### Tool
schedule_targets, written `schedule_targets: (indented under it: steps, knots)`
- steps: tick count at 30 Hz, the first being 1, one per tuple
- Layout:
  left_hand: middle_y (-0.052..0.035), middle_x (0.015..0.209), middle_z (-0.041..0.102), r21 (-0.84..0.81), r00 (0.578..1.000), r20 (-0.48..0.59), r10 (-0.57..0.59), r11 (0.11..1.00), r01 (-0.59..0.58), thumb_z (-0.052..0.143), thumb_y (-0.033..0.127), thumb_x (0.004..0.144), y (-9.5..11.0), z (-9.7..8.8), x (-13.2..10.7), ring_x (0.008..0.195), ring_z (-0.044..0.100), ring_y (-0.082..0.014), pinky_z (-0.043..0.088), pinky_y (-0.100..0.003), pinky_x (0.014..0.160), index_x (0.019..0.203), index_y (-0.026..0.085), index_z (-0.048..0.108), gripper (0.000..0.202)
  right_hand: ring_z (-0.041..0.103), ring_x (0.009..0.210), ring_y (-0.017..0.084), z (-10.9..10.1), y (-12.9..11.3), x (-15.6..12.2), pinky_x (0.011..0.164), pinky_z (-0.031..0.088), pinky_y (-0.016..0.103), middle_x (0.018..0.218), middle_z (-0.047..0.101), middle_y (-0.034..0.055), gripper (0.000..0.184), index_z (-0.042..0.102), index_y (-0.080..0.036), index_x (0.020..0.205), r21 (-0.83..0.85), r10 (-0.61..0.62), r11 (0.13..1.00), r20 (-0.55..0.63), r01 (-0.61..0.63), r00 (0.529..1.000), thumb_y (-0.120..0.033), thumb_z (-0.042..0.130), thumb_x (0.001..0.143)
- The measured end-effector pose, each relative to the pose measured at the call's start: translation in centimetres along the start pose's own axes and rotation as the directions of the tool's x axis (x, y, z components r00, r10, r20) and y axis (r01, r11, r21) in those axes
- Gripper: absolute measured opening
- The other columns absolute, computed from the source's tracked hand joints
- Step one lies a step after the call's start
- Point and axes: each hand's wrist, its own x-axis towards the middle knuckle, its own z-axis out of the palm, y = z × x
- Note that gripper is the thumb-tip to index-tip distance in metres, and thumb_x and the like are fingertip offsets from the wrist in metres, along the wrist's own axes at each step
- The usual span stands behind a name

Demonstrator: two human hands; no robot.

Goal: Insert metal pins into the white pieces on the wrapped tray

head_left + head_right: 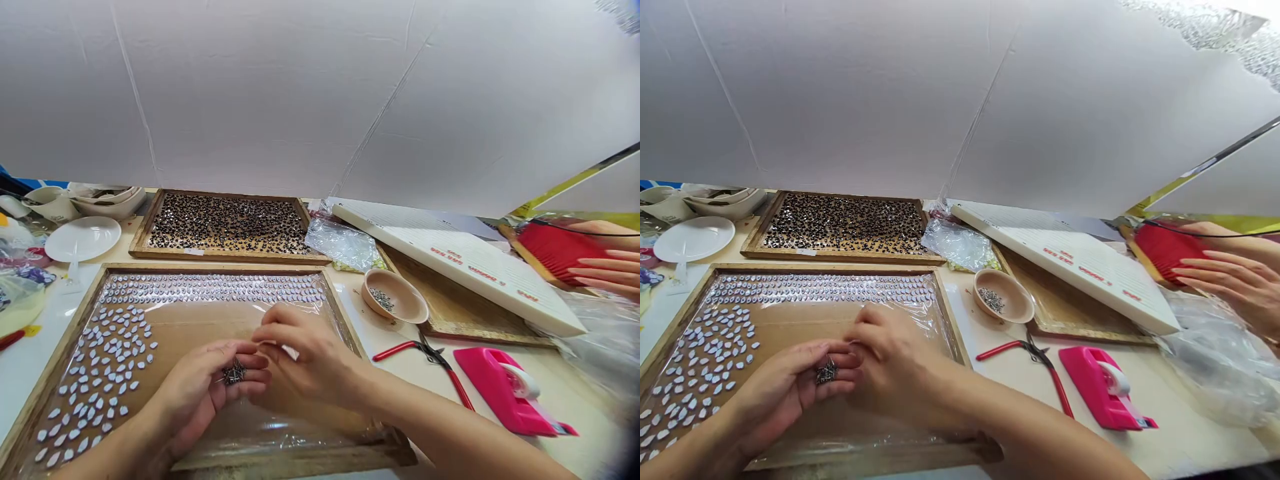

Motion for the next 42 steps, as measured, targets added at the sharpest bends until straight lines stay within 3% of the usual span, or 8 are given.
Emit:
schedule_targets:
  steps: [4,9,15,22,27,34,39,42]
  knots:
    - [-0.0101,0.083,0.065,-0.091,1.0,0.002,0.007,0.996,-0.007,0.042,0.023,0.088,0.0,0.1,-0.1,0.073,0.06,-0.014,0.049,-0.029,0.074,0.088,0.007,0.065,0.028,0.049,0.07,0.014,1.1,-2.0,0.3,0.061,0.041,0.025,0.081,0.056,0.0059,0.017,0.063,-0.015,0.09,0.007,0.0,1.0,0.145,-0.001,0.989,-0.015,0.047,0.083]
    - [-0.0104,0.086,0.063,-0.068,1.0,-0.027,-0.005,0.998,0.003,0.043,0.025,0.088,-0.1,0.2,-0.1,0.074,0.057,-0.0148,0.049,-0.032,0.072,0.091,0.008,0.064,0.027,0.048,0.071,0.014,2.6,-1.3,0.7,0.062,0.04,0.026,0.082,0.057,0.0063,0.014,0.061,-0.014,0.087,-0.04,-0.018,0.999,0.181,0.026,0.983,-0.014,0.049,0.081]
    - [-0.0113,0.086,0.063,-0.03,1.0,0.004,-0.015,0.999,0.015,0.046,0.028,0.087,-0.2,0.0,0.2,0.08,0.057,-0.0179,0.048,-0.036,0.076,0.092,0.008,0.064,0.028,0.05,0.072,0.011,2.1,-0.8,0.6,0.065,0.04,0.022,0.085,0.056,0.004,0.018,0.062,-0.016,0.09,0.071,0.004,0.997,0.243,-0.022,0.97,-0.009,0.05,0.08]
    - [-0.0131,0.09,0.064,0.009,1.0,0.004,0.012,1.0,-0.013,0.046,0.026,0.086,0.0,0.0,0.1,0.084,0.058,-0.0189,0.048,-0.032,0.072,0.092,0.008,0.065,0.028,0.049,0.068,0.013,2.6,-0.6,0.1,0.059,0.038,0.024,0.08,0.058,0.0048,0.016,0.063,-0.016,0.09,0.021,-0.1,0.995,0.116,0.098,0.988,-0.018,0.058,0.075]
    - [-0.0122,0.087,0.064,0.069,0.998,0.06,0.037,0.997,-0.041,0.05,0.022,0.082,0.2,0.2,-0.1,0.08,0.057,-0.0176,0.049,-0.033,0.075,0.088,0.007,0.067,0.023,0.049,0.069,0.012,2.3,-0.6,0.0,0.061,0.039,0.023,0.077,0.057,0.004,0.014,0.062,-0.015,0.079,0.062,-0.04,0.997,0.104,0.034,0.994,-0.011,0.049,0.08]
    - [-0.0093,0.084,0.062,0.095,1.0,0.023,-0.007,0.995,0.005,0.059,0.019,0.077,0.2,0.1,-0.1,0.075,0.059,-0.0154,0.049,-0.03,0.073,0.083,0.008,0.066,0.014,0.048,0.067,0.011,2.0,-0.6,-0.2,0.06,0.038,0.022,0.075,0.054,0.0023,0.01,0.063,-0.016,0.079,0.067,0.066,0.995,0.007,-0.067,0.998,-0.014,0.053,0.081]
    - [-0.0093,0.077,0.065,0.101,0.999,0.032,-0.035,0.994,0.032,0.064,0.021,0.074,0.3,0.2,-0.1,0.07,0.062,-0.0145,0.049,-0.025,0.068,0.082,0.008,0.063,0.015,0.052,0.069,0.011,1.9,-0.6,-0.1,0.061,0.04,0.022,0.074,0.057,0.0016,0.005,0.062,-0.016,0.074,0.154,0.18,0.972,-0.01,-0.177,0.984,-0.013,0.059,0.077]
    - [-0.0092,0.074,0.066,0.111,0.999,0.029,-0.035,0.993,0.031,0.066,0.021,0.073,0.3,0.2,0.0,0.067,0.063,-0.0128,0.048,-0.022,0.063,0.08,0.009,0.062,0.015,0.052,0.067,0.01,1.9,-0.5,-0.1,0.059,0.041,0.022,0.073,0.057,0.0014,0.005,0.063,-0.016,0.074,0.209,0.182,0.962,-0.013,-0.175,0.983,-0.012,0.059,0.076]
